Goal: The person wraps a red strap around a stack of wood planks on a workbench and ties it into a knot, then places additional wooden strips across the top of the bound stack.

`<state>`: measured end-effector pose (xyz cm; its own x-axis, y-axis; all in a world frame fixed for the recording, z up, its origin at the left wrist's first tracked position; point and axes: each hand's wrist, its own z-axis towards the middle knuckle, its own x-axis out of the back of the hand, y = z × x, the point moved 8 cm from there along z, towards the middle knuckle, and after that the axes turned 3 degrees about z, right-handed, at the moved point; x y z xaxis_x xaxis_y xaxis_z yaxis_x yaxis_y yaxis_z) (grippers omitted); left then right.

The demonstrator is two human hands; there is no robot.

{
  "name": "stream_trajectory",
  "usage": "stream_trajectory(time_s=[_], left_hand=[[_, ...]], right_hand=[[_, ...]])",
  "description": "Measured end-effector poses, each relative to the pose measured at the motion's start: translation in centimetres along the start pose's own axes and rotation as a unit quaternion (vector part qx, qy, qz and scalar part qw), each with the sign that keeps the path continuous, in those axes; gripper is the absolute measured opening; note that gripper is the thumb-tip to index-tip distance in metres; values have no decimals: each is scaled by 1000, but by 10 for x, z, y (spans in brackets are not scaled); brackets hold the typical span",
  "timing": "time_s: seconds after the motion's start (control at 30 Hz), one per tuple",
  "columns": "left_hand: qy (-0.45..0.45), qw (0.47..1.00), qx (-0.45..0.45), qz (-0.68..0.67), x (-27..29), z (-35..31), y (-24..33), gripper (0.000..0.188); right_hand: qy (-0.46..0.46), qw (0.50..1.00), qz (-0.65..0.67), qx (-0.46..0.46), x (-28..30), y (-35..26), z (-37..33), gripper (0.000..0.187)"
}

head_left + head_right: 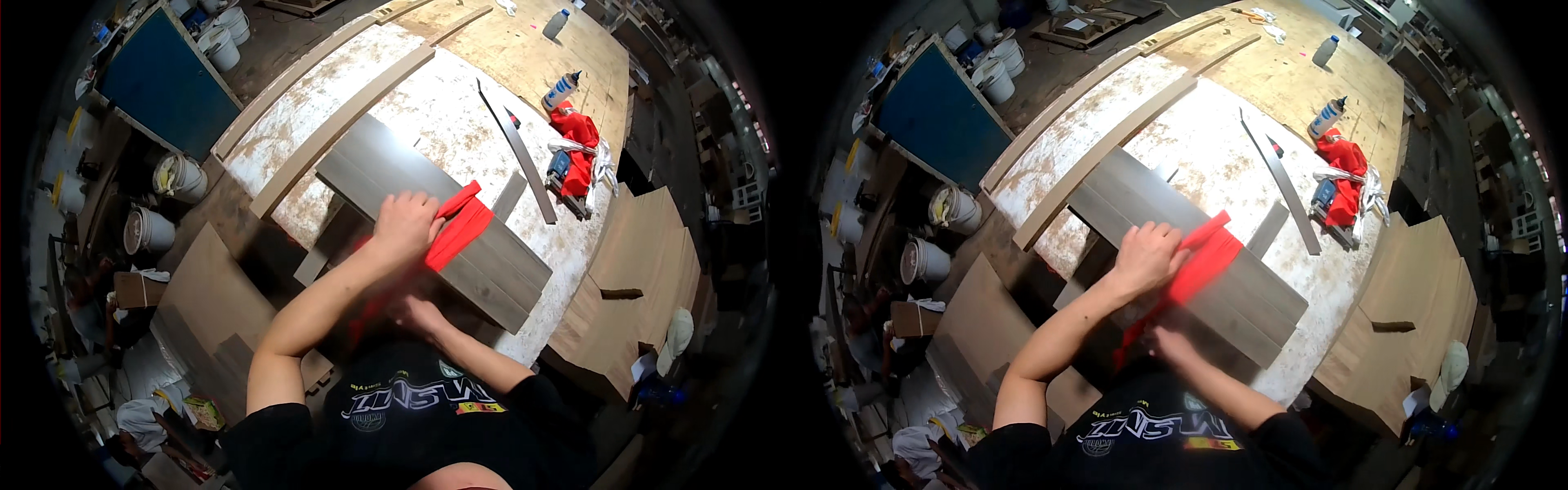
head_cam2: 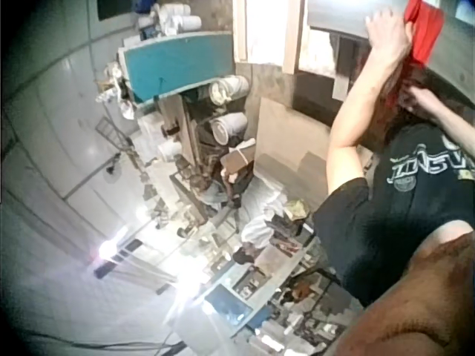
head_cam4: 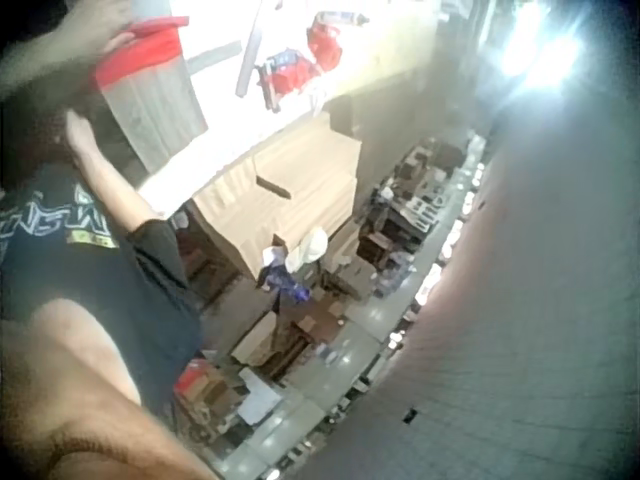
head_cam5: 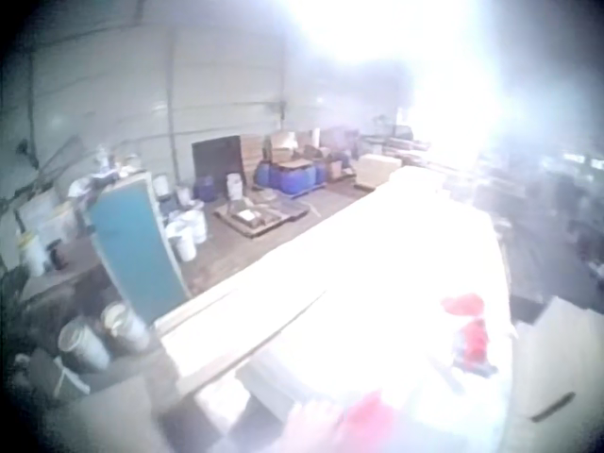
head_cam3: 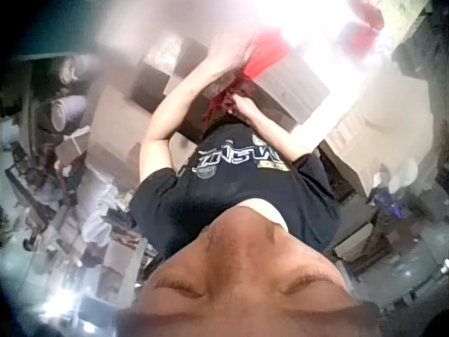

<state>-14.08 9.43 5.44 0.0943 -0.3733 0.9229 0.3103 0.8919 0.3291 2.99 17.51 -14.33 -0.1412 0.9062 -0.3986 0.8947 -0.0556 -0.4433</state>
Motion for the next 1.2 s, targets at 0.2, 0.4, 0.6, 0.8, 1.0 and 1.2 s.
stream_trajectory(time_s=[0.2,0.4,0.6,0.8,1.0,1.2], left_hand=[[-206,836,132,-492,9,-8,-21,31],[-32,957,49,-283,18,-18,-26,31],[236,959,-19,-155,19,-39,-25,35],[246,950,-24,-192,13,-40,-28,34],[233,943,-9,-237,17,-35,-36,32],[81,957,65,-271,15,-45,-31,27]], right_hand=[[-128,975,182,-3,-38,0,46,30],[-117,949,291,34,-47,-15,61,34],[25,997,74,-6,-12,6,41,40],[-62,800,-462,377,-85,-124,-103,27],[29,942,-187,278,-54,-205,-104,22],[56,964,-31,258,-34,-219,-114,26]])
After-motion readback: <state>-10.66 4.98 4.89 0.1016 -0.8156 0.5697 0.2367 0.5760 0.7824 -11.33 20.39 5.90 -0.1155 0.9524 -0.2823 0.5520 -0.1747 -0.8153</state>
